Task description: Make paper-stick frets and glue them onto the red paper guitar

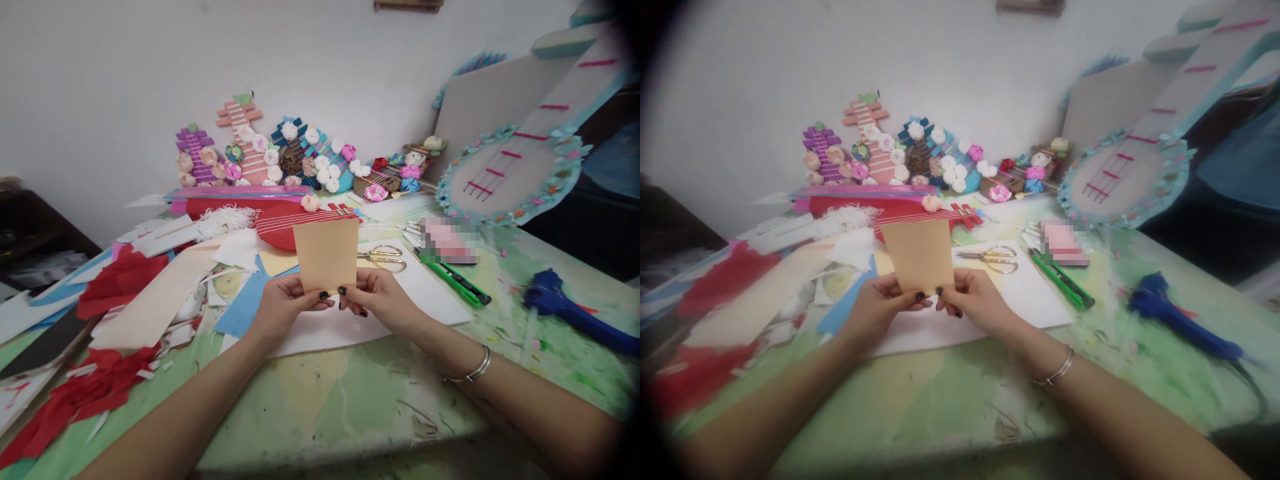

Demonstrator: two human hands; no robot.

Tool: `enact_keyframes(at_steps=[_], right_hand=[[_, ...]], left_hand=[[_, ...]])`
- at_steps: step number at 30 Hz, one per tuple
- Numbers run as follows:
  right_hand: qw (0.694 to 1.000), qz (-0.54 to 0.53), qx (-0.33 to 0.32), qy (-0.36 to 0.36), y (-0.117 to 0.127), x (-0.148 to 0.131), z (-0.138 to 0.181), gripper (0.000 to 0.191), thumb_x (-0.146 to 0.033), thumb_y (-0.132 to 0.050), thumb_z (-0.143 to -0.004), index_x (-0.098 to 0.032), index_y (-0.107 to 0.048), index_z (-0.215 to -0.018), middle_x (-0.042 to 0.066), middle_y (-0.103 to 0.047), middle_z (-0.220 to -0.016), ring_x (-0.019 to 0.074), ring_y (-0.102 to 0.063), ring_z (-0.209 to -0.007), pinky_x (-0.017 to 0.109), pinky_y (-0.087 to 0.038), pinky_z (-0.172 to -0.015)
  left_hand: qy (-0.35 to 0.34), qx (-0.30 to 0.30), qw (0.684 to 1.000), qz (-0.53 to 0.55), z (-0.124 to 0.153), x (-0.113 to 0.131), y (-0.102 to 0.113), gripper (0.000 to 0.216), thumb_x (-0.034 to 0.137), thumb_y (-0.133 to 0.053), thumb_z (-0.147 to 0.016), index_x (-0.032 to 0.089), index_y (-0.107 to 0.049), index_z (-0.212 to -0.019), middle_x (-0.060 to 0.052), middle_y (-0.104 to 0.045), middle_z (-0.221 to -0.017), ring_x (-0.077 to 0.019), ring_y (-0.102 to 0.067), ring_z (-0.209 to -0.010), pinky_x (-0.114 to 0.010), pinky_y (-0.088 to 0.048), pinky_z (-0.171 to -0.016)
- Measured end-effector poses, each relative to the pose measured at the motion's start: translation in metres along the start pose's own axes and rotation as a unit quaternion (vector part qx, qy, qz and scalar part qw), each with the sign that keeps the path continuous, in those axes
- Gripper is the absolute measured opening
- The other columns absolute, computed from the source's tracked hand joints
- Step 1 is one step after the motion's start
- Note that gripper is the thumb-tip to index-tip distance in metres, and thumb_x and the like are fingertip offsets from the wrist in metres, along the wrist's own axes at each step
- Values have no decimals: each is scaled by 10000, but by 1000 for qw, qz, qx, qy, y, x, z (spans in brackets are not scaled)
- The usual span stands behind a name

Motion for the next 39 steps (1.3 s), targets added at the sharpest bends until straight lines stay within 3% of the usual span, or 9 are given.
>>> enact_keyframes(at_steps=[7, 13, 20, 26, 33, 39], right_hand=[[1000, 12, -9, -11, -4, 3, 0, 78, -172, -570, -699, -127, -612, -748, 8, -611, -621, 61, -479, -448, 190, -388, -419], [997, 68, 26, -14, -4, 3, 2, 107, -94, -491, -630, -142, -582, -603, -41, -522, -444, 53, -424, -379, 169, -321, -369], [999, 4, 35, -40, -1, 8, -1, 63, -125, -521, -639, -135, -581, -621, -14, -578, -505, 48, -408, -371, 176, -301, -362], [995, -68, 18, -68, -1, 10, -2, 50, -146, -555, -656, -125, -595, -678, -7, -600, -520, 43, -418, -377, 167, -296, -374], [977, -165, -5, -132, -1, 11, -3, 28, -97, -568, -629, -104, -559, -654, 5, -599, -489, 1, -346, -340, 121, -197, -337], [973, -186, -23, -139, 4, 13, -4, 102, -154, -636, -672, -73, -606, -727, 40, -642, -562, 8, -454, -386, 92, -333, -377]], left_hand=[[0, -11, 1000, -2, 1, -3, -2, 225, 240, -728, -644, 119, -690, -830, -54, -720, -718, -179, -679, -668, -291, -570, -675], [0, -8, 1000, -15, 3, 3, -7, 221, 240, -739, -625, 109, -692, -797, -51, -709, -650, -187, -677, -624, -291, -578, -627], [15, -53, 998, -14, -1, 1, -3, 199, 246, -706, -679, 112, -694, -826, -72, -726, -728, -177, -688, -652, -246, -576, -620], [10, -83, 994, -64, 0, 1, 0, 152, 229, -696, -690, 106, -689, -779, -69, -720, -664, -184, -688, -601, -245, -578, -577], [-65, -101, 975, -185, 3, -2, 0, 205, 301, -617, -761, 105, -659, -721, -75, -702, -580, -188, -677, -524, -243, -570, -527], [-120, -100, 962, -224, 5, -2, 1, 245, 299, -558, -802, 92, -636, -698, -76, -695, -563, -169, -668, -489, -212, -554, -497]])
Point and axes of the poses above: each hand's wrist, its own z-axis away from the middle knuckle, its own y-axis out of the back of the hand, x = y × z, the point moved 2 cm from there along -z, towards the middle knuckle
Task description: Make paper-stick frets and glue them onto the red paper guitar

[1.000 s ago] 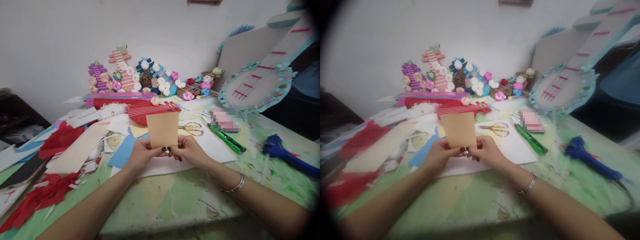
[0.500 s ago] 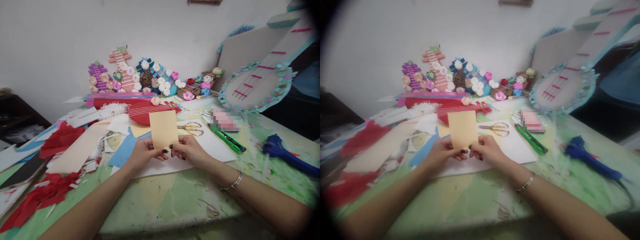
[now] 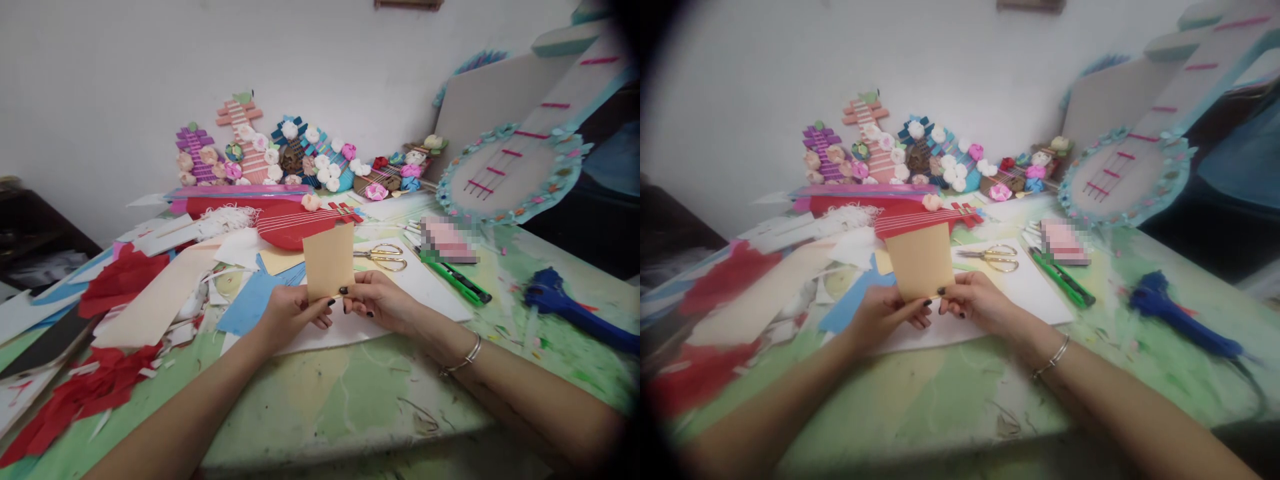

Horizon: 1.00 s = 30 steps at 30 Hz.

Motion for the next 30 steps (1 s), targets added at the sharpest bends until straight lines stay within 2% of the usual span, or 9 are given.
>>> enact_keyframes(at_steps=[9, 13, 17, 20, 23, 26, 30], right_hand=[[999, -38, 3, -21, -2, 0, 0, 141, -191, -690, -671, -73, -621, -706, 61, -671, -560, 63, -578, -413, 110, -453, -410], [999, -30, -8, -13, -1, 2, -1, 189, -230, -706, -684, -76, -620, -750, 61, -684, -608, 83, -618, -458, 127, -494, -453], [999, 0, -32, 14, 1, 2, -1, 251, -300, -703, -706, -82, -623, -800, 71, -693, -662, 117, -661, -532, 146, -516, -483], [999, 29, -27, 36, -1, 2, -1, 281, -337, -703, -701, -90, -619, -804, 67, -692, -659, 131, -666, -537, 165, -524, -486], [996, 63, -10, 62, -4, 0, 1, 302, -378, -687, -709, -101, -604, -794, 58, -686, -637, 137, -660, -510, 186, -525, -471], [991, 100, 8, 93, -8, -3, 4, 322, -421, -654, -728, -112, -580, -781, 43, -671, -594, 130, -636, -452, 194, -510, -425], [985, 135, 29, 107, -10, -6, 6, 345, -461, -619, -746, -123, -545, -747, 34, -654, -551, 111, -592, -380, 180, -470, -364]], left_hand=[[-101, -5, 985, -141, 2, 8, -2, 297, 251, -486, -851, 133, -575, -593, 11, -610, -418, -88, -596, -367, -134, -466, -420], [-109, -10, 982, -155, 3, 11, 0, 349, 247, -465, -859, 149, -536, -531, 30, -573, -379, -70, -570, -341, -123, -440, -404], [-56, -6, 993, -108, 3, 10, 0, 347, 270, -467, -854, 148, -532, -536, 23, -561, -366, -82, -569, -334, -130, -427, -375], [27, -4, 1000, 0, 3, 6, -2, 361, 337, -487, -840, 142, -525, -538, 8, -558, -365, -105, -557, -306, -151, -416, -322], [98, 1, 988, 123, 2, 3, -5, 379, 398, -532, -805, 133, -518, -535, 0, -558, -384, -137, -567, -309, -179, -423, -292], [117, 3, 975, 190, 1, 1, -7, 356, 408, -579, -773, 120, -527, -570, -15, -587, -426, -151, -574, -316, -184, -412, -270], [124, -3, 970, 210, -1, 2, -8, 355, 398, -584, -776, 113, -525, -573, -23, -590, -416, -153, -575, -316, -174, -404, -265]])
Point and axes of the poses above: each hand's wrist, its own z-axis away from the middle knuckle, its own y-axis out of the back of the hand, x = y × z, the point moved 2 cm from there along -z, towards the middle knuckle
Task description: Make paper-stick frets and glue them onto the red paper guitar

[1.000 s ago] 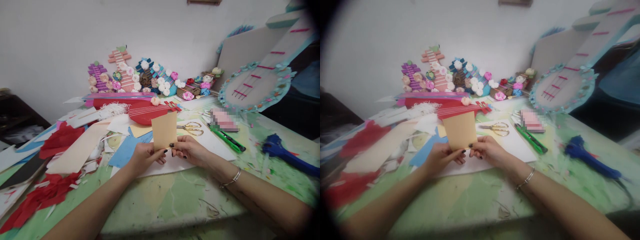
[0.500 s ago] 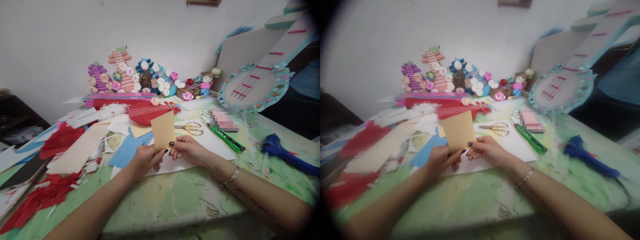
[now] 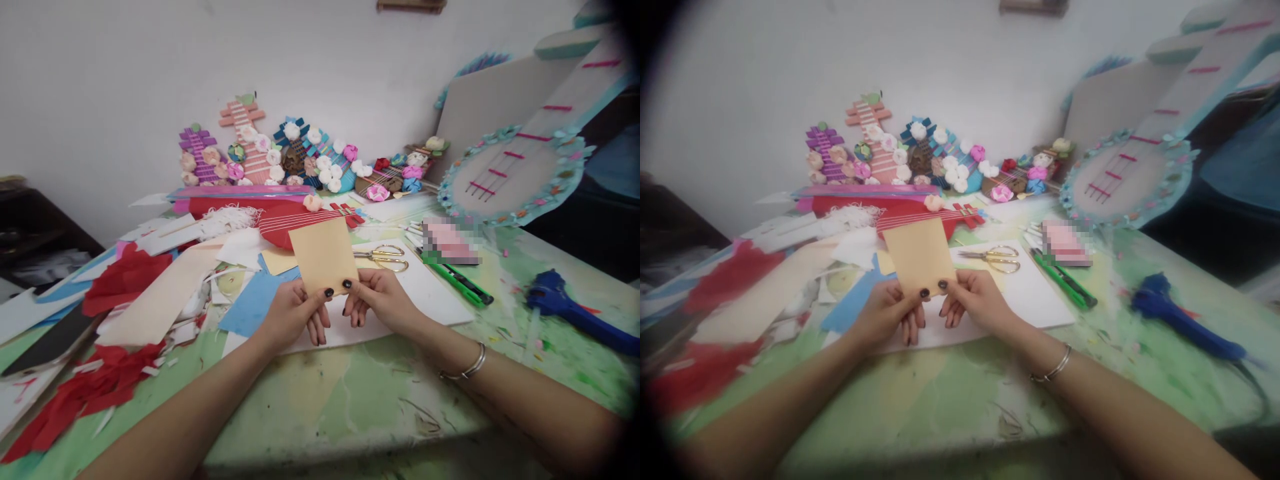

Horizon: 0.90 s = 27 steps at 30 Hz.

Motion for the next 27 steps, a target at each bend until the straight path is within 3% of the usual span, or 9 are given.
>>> enact_keyframes(at_steps=[5, 11, 18, 27], right_hand=[[1000, 3, -12, -20, 3, 3, -2, 355, -474, -590, -764, -122, -548, -743, 46, -661, -579, 96, -584, -396, 176, -455, -379], [999, 30, -45, 5, 6, 4, -3, 217, -315, -630, -755, -98, -618, -751, 40, -660, -617, 62, -556, -444, 157, -422, -420], [999, 2, -39, -20, 7, 6, -2, 199, -295, -617, -762, -99, -625, -727, 42, -662, -613, 58, -540, -428, 154, -377, -389], [996, -32, -56, -68, 6, 11, -3, 188, -276, -655, -721, -90, -635, -703, 36, -661, -595, 49, -536, -420, 146, -343, -383]], left_hand=[[17, -3, 1000, -4, -2, 1, 0, 377, 395, -577, -782, 113, -518, -538, -23, -567, -365, -128, -542, -281, -152, -375, -258], [38, -11, 999, 15, -4, -3, 3, 389, 396, -622, -740, 98, -532, -508, -20, -561, -368, -95, -496, -248, -133, -322, -237], [30, -26, 999, 17, -4, 0, 3, 306, 360, -626, -749, 85, -573, -627, -57, -643, -496, -137, -599, -371, -182, -477, -362], [12, -26, 1000, -9, -1, 0, 0, 284, 332, -600, -770, 102, -550, -611, -17, -615, -457, -104, -556, -316, -146, -399, -295]])
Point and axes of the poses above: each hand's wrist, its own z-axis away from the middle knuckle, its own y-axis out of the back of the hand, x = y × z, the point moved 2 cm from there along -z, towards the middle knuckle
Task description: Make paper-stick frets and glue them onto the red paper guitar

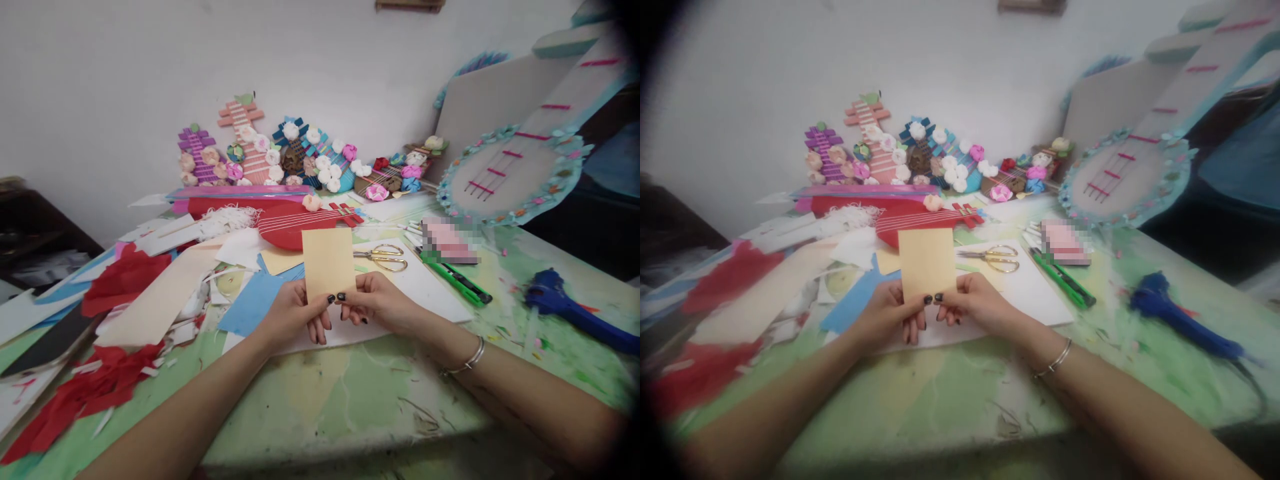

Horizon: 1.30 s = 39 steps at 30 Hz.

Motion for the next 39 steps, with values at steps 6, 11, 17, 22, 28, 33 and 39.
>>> enact_keyframes(at_steps=[6, 11, 17, 22, 28, 33, 39], right_hand=[[996, -70, 25, -39, -6, -2, 0, 172, -227, -705, -653, -63, -656, -670, 42, -657, -558, 35, -521, -406, 138, -382, -419], [993, -101, 44, -35, -2, 0, -1, 141, -182, -712, -630, -52, -665, -659, 70, -670, -577, 51, -546, -430, 144, -424, -449], [994, -97, 43, -27, 2, -2, -1, 103, -144, -690, -627, -47, -669, -657, 92, -681, -600, 67, -566, -440, 151, -451, -461], [994, -98, 48, -10, 3, -2, -1, 116, -138, -681, -627, -58, -666, -710, 86, -686, -605, 71, -569, -433, 155, -454, -458], [993, -108, 52, 3, 1, -3, 0, 82, -137, -658, -639, -69, -647, -683, 69, -672, -572, 60, -549, -407, 139, -431, -426], [991, -120, 59, -16, -1, -1, 0, 71, -141, -655, -634, -77, -645, -662, 52, -655, -531, 53, -519, -388, 140, -416, -412], [991, -117, 60, -13, -1, 1, -2, 95, -148, -649, -643, -73, -626, -589, 53, -642, -513, 43, -497, -372, 133, -396, -390]], left_hand=[[-7, 11, 1000, -2, -1, -1, -2, 271, 331, -613, -764, 104, -547, -631, -17, -620, -468, -107, -563, -324, -145, -401, -298], [-9, -21, 999, 28, -4, 1, 4, 290, 359, -598, -780, 85, -584, -685, -64, -664, -562, -141, -630, -439, -189, -489, -412], [17, -62, 997, 30, -5, 1, 9, 293, 377, -613, -770, 84, -600, -783, -115, -703, -681, -189, -682, -588, -254, -546, -558], [21, -15, 999, 25, -5, 1, 5, 301, 395, -611, -766, 98, -567, -777, -103, -700, -658, -184, -675, -551, -249, -543, -521], [12, -16, 999, 42, -4, 1, 5, 275, 346, -656, -736, 108, -565, -840, -79, -707, -710, -192, -685, -583, -257, -557, -545], [0, -4, 1000, 20, -2, 0, 4, 264, 352, -636, -750, 106, -565, -813, -73, -699, -670, -191, -678, -552, -263, -558, -520], [-6, 14, 999, 32, -3, -1, -1, 243, 346, -623, -756, 120, -536, -750, -41, -668, -571, -170, -649, -467, -228, -521, -436]])
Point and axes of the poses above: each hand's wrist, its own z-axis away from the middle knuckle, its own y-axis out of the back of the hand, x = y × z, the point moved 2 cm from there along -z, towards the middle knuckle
